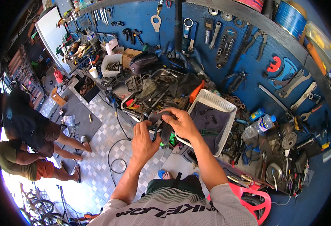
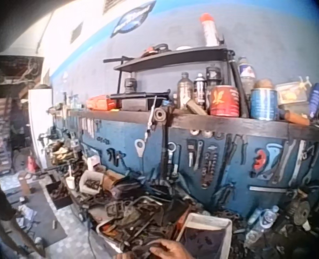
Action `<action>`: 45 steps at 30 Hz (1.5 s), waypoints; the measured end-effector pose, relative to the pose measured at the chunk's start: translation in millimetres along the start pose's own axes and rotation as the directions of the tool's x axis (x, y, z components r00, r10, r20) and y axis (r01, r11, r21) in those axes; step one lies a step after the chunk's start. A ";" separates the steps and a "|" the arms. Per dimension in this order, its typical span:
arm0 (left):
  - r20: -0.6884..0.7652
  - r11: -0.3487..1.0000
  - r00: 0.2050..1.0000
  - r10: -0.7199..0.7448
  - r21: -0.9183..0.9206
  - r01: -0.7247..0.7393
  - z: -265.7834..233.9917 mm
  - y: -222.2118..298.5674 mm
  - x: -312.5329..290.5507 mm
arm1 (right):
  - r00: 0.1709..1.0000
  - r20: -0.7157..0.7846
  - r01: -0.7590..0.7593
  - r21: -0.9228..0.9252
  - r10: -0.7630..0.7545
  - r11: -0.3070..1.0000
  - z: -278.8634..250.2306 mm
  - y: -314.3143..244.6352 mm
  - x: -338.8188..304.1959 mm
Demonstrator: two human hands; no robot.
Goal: The person holds a bicycle brake cable and uses pliers to strip the cable end, then wraps the exposed strands with white tape. The person continues to adjust and secure the taped section with pliers throughout the clip.
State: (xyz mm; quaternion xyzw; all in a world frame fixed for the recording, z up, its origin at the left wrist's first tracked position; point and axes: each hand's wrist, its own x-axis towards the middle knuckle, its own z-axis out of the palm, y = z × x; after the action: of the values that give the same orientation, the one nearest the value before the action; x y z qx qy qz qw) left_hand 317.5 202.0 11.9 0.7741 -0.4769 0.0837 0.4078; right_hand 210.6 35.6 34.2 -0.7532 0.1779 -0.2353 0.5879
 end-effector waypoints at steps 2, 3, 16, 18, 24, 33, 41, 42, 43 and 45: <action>0.114 0.995 0.989 -0.091 -0.025 0.094 -3.5 -0.4 0.4 | 0.998 0.031 0.062 0.030 -0.062 0.998 0.4 1.4 1.7; 0.184 0.987 0.972 -0.145 -0.042 0.155 -4.8 -0.3 0.6 | 0.994 0.045 0.092 0.047 -0.094 0.995 -0.4 2.7 3.2; 0.113 0.940 0.934 -0.338 0.000 0.340 2.2 8.5 -0.9 | 0.934 -0.272 0.263 0.084 -0.232 0.961 -76.9 5.5 91.8; 0.078 0.943 0.940 -0.332 0.005 0.333 5.2 12.5 0.3 | 0.948 -0.179 0.239 -0.152 -0.265 0.959 -77.4 14.1 104.3; 0.046 0.900 0.899 -0.436 0.012 0.436 14.0 17.3 2.4 | 0.967 0.101 0.256 -0.402 -0.235 0.879 -57.2 40.6 95.8; 0.056 0.864 0.866 -0.498 -0.054 0.500 23.6 24.5 -1.2 | 0.968 0.156 0.217 -0.117 -0.198 0.969 -51.1 46.6 69.7; 0.128 0.801 0.801 -0.584 -0.067 0.595 25.3 28.2 -16.8 | 0.972 0.209 0.122 -0.062 -0.107 0.991 -55.8 64.0 46.8; 0.151 0.798 0.796 -0.587 -0.060 0.600 24.6 27.8 -18.7 | 0.972 0.213 0.105 -0.037 -0.095 0.994 -53.9 64.9 43.9; 0.173 0.796 0.790 -0.588 -0.052 0.604 24.2 26.7 -20.3 | 0.970 0.214 0.125 -0.040 -0.114 0.991 -52.0 65.5 41.3; 0.273 0.670 0.694 -0.666 -0.191 0.718 25.2 24.4 -23.5 | 0.969 0.222 0.114 -0.011 -0.108 0.993 -46.0 65.8 36.5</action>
State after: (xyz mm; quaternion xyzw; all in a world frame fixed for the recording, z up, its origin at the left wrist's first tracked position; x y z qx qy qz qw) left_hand 278.8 194.7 -3.3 0.8345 -0.1878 -0.2169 0.4704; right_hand 215.4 -37.3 -15.1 -0.7903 0.0717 -0.1806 0.5811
